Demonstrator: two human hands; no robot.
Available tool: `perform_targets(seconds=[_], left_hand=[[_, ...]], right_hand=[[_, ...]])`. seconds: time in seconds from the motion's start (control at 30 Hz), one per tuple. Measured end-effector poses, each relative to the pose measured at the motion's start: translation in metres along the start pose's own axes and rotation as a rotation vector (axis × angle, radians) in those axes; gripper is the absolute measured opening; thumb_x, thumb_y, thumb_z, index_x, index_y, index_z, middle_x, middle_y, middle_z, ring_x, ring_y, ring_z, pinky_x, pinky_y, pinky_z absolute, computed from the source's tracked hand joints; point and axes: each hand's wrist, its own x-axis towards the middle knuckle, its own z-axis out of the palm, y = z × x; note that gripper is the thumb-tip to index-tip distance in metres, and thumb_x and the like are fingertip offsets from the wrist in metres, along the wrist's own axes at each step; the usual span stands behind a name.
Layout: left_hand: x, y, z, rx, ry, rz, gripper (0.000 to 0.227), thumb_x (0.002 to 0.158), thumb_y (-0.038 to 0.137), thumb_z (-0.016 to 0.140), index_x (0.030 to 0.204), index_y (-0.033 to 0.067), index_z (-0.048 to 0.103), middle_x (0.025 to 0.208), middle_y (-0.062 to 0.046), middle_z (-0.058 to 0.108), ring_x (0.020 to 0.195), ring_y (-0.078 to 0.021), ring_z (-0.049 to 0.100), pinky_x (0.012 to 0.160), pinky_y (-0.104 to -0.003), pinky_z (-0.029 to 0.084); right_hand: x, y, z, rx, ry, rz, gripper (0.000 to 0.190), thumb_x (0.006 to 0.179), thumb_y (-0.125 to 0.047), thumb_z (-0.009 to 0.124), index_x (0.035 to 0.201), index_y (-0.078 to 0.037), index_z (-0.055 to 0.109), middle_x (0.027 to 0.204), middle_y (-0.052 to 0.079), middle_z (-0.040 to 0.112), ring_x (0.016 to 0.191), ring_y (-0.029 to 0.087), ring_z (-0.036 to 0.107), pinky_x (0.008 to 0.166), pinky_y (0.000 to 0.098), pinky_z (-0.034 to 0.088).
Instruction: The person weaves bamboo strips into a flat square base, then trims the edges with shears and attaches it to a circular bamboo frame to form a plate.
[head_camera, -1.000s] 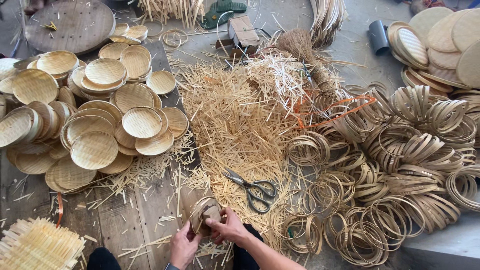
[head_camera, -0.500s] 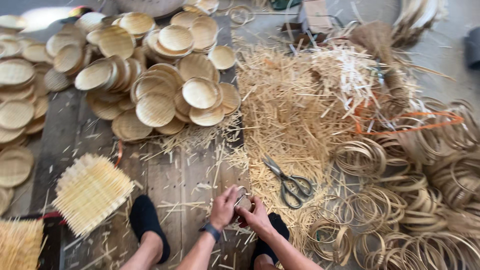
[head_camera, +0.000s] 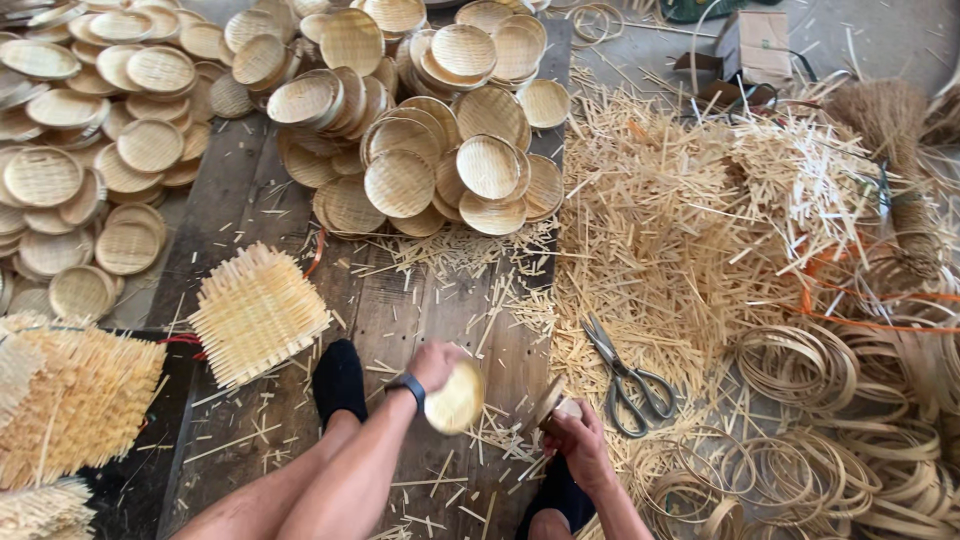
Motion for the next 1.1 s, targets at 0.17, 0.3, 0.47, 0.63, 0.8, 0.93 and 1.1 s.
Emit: perform_targets(seconds=[0.17,0.3,0.47,0.63,0.8,0.93,1.1], left_hand=[[0.04,0.074,-0.106,-1.418,0.329,-0.102,0.034,0.097,0.032,0.064,0.12,0.0067,0.068,0.109,-0.01,0.076,0.089,-0.0165,0.076,0.076,-0.033,0.063],[0.018,0.105,-0.09,-0.934,0.175,-0.284,0.031,0.097,0.029,0.07,0.118,0.007,0.071,0.104,-0.02,0.072,0.073,-0.0148,0.07,0.067,-0.03,0.064],[-0.046,0.059,0.034,-0.406,-0.341,-0.523,0.052,0.1,0.051,0.069,0.097,-0.0007,0.07,0.08,-0.008,0.068,0.062,-0.012,0.059,0.057,-0.026,0.049],[-0.065,0.019,0.089,-0.955,-0.038,-0.48,0.027,0.083,0.025,0.078,0.103,0.0078,0.074,0.088,-0.004,0.076,0.073,-0.0152,0.07,0.065,-0.033,0.059],[-0.032,-0.028,0.021,-0.287,0.118,-0.008,0.028,0.082,0.027,0.084,0.102,0.009,0.077,0.089,-0.009,0.079,0.079,-0.0177,0.076,0.074,-0.035,0.061],[-0.004,-0.097,-0.11,0.474,0.45,0.042,0.057,0.077,0.007,0.068,0.134,0.0089,0.058,0.127,-0.018,0.061,0.114,-0.0386,0.059,0.093,-0.049,0.052],[-0.03,-0.148,-0.219,0.781,0.325,-0.249,0.048,0.08,0.014,0.079,0.124,0.0027,0.062,0.124,-0.019,0.062,0.117,-0.0353,0.06,0.099,-0.043,0.05]], right_hand=[[0.003,0.005,-0.005,0.01,0.031,0.014,0.035,0.085,-0.024,0.067,0.11,-0.003,0.055,0.086,0.014,0.067,0.06,0.021,0.064,0.051,0.0351,0.052],[0.001,0.0,0.012,-0.04,0.038,0.031,0.033,0.087,-0.023,0.066,0.11,-0.005,0.053,0.089,0.015,0.067,0.063,0.022,0.064,0.053,0.0365,0.053],[0.005,-0.012,0.037,-0.03,-0.125,0.097,0.049,0.083,-0.029,0.062,0.13,-0.014,0.057,0.101,0.011,0.07,0.082,0.022,0.07,0.063,0.0349,0.058],[0.028,-0.002,0.031,-0.468,0.017,0.169,0.055,0.099,-0.049,0.051,0.121,-0.003,0.068,0.108,0.009,0.077,0.093,0.022,0.074,0.076,0.0301,0.058],[0.049,0.027,0.019,-0.315,0.002,0.123,0.029,0.097,-0.025,0.068,0.109,0.001,0.069,0.097,0.012,0.074,0.08,0.022,0.069,0.069,0.0356,0.06],[0.05,0.043,0.022,-0.126,-0.029,0.113,0.023,0.097,-0.02,0.067,0.107,0.001,0.066,0.098,0.009,0.073,0.082,0.019,0.071,0.071,0.0336,0.061],[0.048,0.041,0.027,-0.146,0.013,0.168,0.022,0.099,-0.021,0.066,0.112,-0.004,0.068,0.097,0.011,0.073,0.078,0.022,0.07,0.062,0.0297,0.051]])
